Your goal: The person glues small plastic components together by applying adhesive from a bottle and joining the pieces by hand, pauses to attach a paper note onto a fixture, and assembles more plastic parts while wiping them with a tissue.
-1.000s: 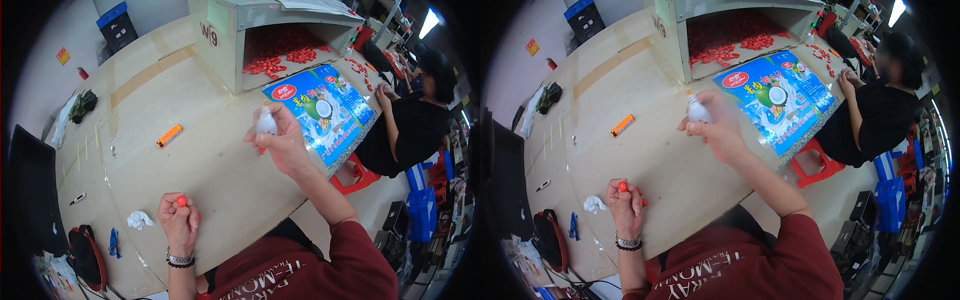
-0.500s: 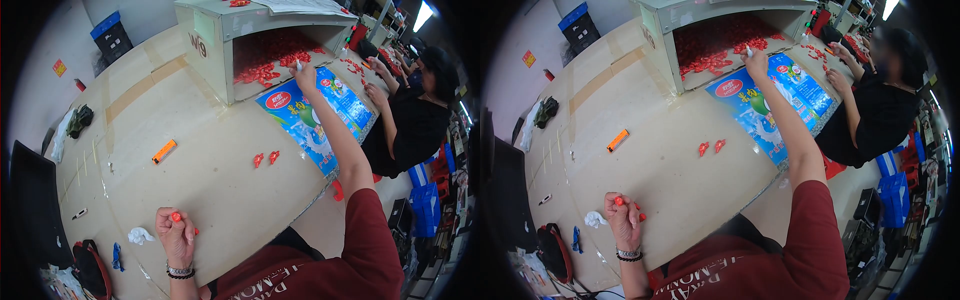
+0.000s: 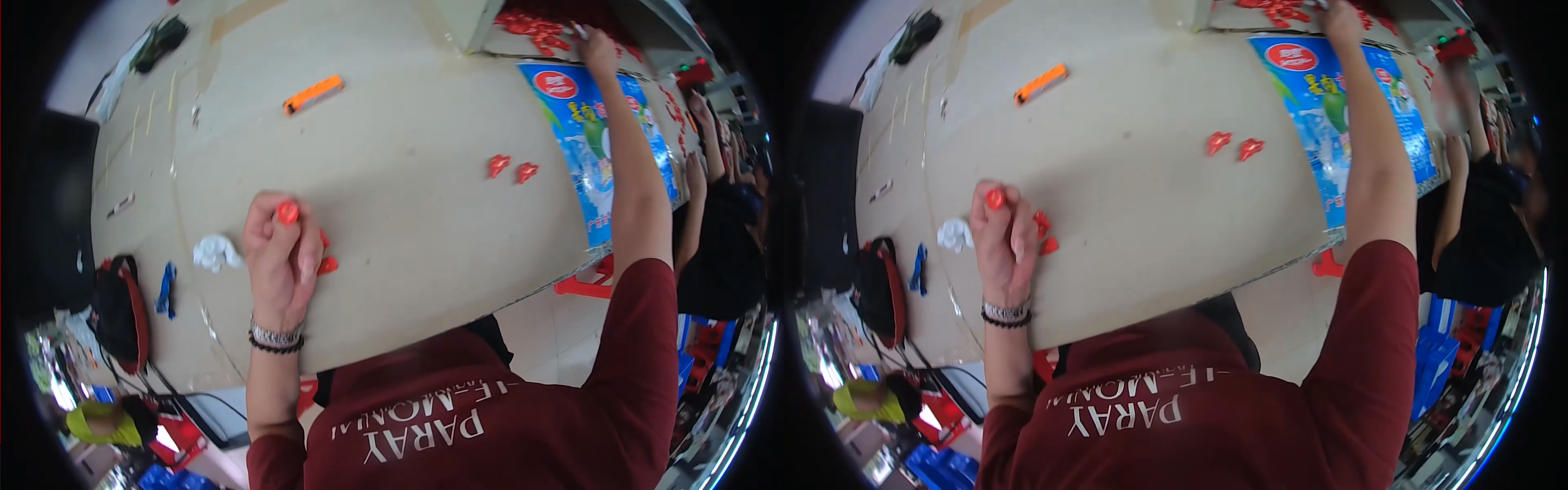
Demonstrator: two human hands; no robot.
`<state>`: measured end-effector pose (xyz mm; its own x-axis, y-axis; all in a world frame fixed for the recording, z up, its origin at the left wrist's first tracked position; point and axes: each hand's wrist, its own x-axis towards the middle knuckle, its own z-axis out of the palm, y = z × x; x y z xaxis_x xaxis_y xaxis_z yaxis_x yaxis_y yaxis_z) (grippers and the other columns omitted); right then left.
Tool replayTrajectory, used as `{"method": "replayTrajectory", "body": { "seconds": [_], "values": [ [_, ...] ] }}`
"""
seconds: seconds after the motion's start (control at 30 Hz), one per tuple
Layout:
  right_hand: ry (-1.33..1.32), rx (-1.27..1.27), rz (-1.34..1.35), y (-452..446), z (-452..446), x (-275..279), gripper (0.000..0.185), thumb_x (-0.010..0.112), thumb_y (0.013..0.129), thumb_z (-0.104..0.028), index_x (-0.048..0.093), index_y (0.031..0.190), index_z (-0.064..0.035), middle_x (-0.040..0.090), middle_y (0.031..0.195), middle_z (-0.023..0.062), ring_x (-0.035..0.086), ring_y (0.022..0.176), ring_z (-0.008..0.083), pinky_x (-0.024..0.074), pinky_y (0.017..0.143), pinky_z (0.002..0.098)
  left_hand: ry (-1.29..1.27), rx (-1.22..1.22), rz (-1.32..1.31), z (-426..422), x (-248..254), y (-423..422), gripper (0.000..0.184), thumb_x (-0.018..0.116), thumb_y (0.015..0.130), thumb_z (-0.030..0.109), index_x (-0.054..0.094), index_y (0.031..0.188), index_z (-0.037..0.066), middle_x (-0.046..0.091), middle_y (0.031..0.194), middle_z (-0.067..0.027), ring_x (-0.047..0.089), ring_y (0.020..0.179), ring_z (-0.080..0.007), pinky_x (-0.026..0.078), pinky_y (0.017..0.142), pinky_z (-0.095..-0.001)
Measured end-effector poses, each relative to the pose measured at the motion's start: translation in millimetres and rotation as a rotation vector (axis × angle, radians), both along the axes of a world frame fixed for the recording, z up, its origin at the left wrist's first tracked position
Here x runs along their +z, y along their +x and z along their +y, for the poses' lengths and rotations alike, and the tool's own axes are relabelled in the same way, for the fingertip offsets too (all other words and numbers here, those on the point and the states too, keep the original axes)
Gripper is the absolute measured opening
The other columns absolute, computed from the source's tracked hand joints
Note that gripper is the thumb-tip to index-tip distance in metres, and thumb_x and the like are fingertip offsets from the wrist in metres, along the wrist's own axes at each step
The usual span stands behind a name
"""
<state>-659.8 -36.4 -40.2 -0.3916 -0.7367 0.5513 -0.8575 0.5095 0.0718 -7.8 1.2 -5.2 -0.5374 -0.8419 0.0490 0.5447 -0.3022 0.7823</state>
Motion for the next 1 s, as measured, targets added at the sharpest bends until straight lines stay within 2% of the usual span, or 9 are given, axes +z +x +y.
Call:
{"method": "replayTrajectory", "body": {
  "seconds": [0.17, 0.27, 0.33, 0.4, 0.47, 0.6, 0.73, 0.83, 1.0],
  "values": [
    [0.002, 0.04, 0.065, 18.6, 6.1, 12.4, 0.032, 0.063, 0.083, -0.026, 0.065, 0.112, -0.0119, 0.065, 0.1, 0.0194, 0.062, 0.094, 0.0397, 0.0488, 0.08, 0.049, 0.019, 0.01, 0.157, -10.6, -8.1, 6.2, 0.015, 0.056, 0.095, 0.012, 0.057, 0.109, 0.006, 0.062, 0.103, -0.0081, 0.042, 0.05, -0.006, 0.032, 0.036, -0.0172],
    [-0.126, -0.073, 0.046, 33.5, 16.3, 31.3, 0.025, 0.066, 0.079, -0.02, 0.068, 0.103, -0.0133, 0.067, 0.083, 0.016, 0.066, 0.078, 0.0326, 0.0507, 0.072, 0.0461, 0.059, 0.022, 0.175, -11.6, -8.3, 7.8, 0.016, 0.057, 0.095, 0.014, 0.057, 0.109, 0.006, 0.062, 0.103, -0.0077, 0.042, 0.05, -0.0059, 0.032, 0.036, -0.0171],
    [-0.38, 0.006, -0.44, 93.3, 37.8, 54.9, 0.022, 0.067, 0.079, -0.016, 0.07, 0.1, -0.0095, 0.066, 0.074, 0.0098, 0.064, 0.068, 0.0213, 0.0491, 0.064, 0.0352, 0.066, 0.021, 0.175, -8.9, -5.0, 5.9, 0.016, 0.058, 0.095, 0.015, 0.057, 0.109, 0.006, 0.062, 0.102, -0.0072, 0.042, 0.05, -0.0057, 0.033, 0.037, -0.0169],
    [-0.589, 0.245, -0.875, 111.5, 50.6, 53.6, 0.021, 0.065, 0.081, -0.011, 0.069, 0.101, -0.0045, 0.065, 0.077, 0.0039, 0.056, 0.064, 0.0106, 0.0433, 0.06, 0.0245, 0.079, 0.022, 0.163, -4.8, -1.9, 5.9, 0.016, 0.058, 0.095, 0.016, 0.057, 0.108, 0.006, 0.062, 0.102, -0.0068, 0.043, 0.05, -0.0055, 0.033, 0.037, -0.0167],
    [-0.646, 0.463, -1.052, 188.3, 68.9, 73.3, 0.021, 0.063, 0.081, -0.003, 0.068, 0.101, -0.001, 0.064, 0.084, 0.0025, 0.053, 0.064, 0.0072, 0.0413, 0.059, 0.0206, 0.123, -0.012, 0.152, -1.3, 0.5, 4.7, 0.016, 0.059, 0.094, 0.014, 0.058, 0.108, 0.005, 0.065, 0.097, -0.007, 0.047, 0.049, -0.0073, 0.034, 0.039, -0.0191],
    [-0.584, 0.663, -1.399, 328.9, 89.5, 82.8, 0.022, 0.063, 0.081, 0.0, 0.066, 0.103, 0.0011, 0.065, 0.089, 0.0046, 0.053, 0.066, 0.0077, 0.0433, 0.06, 0.0217, 0.121, -0.029, 0.13, 1.7, 1.8, 4.4, 0.014, 0.059, 0.094, 0.012, 0.058, 0.106, 0.004, 0.065, 0.096, -0.0061, 0.048, 0.049, -0.0068, 0.035, 0.039, -0.0202],
    [-0.318, 0.765, -1.622, 440.2, 90.7, 82.7, 0.016, 0.063, 0.081, 0.0, 0.066, 0.097, 0.0013, 0.068, 0.084, 0.0063, 0.058, 0.065, 0.0082, 0.0464, 0.059, 0.022, 0.099, -0.018, 0.096, 4.7, 2.3, 5.8, 0.013, 0.059, 0.094, 0.012, 0.058, 0.105, 0.004, 0.065, 0.094, -0.0049, 0.047, 0.048, -0.0064, 0.036, 0.039, -0.02],
    [-0.208, 0.736, -1.786, 473.8, 78.3, 86.4, 0.016, 0.064, 0.082, -0.001, 0.063, 0.098, 0.0015, 0.068, 0.086, 0.0127, 0.059, 0.065, 0.0114, 0.0478, 0.06, 0.0245, 0.076, 0.014, 0.069, 4.7, 3.6, 8.1, 0.013, 0.059, 0.094, 0.012, 0.057, 0.104, 0.004, 0.065, 0.086, -0.003, 0.047, 0.047, -0.0059, 0.036, 0.039, -0.0197],
    [-0.182, 0.753, -1.986, 479.3, 65.7, 78.2, 0.015, 0.067, 0.082, -0.003, 0.062, 0.096, 0.0006, 0.067, 0.084, 0.0115, 0.059, 0.064, 0.0131, 0.0478, 0.06, 0.0259, 0.093, 0.035, 0.059, 2.4, 8.0, 10.9, 0.014, 0.059, 0.095, 0.014, 0.057, 0.104, 0.004, 0.061, 0.073, -0.0006, 0.046, 0.047, -0.0052, 0.036, 0.039, -0.0195]
  ]
}}
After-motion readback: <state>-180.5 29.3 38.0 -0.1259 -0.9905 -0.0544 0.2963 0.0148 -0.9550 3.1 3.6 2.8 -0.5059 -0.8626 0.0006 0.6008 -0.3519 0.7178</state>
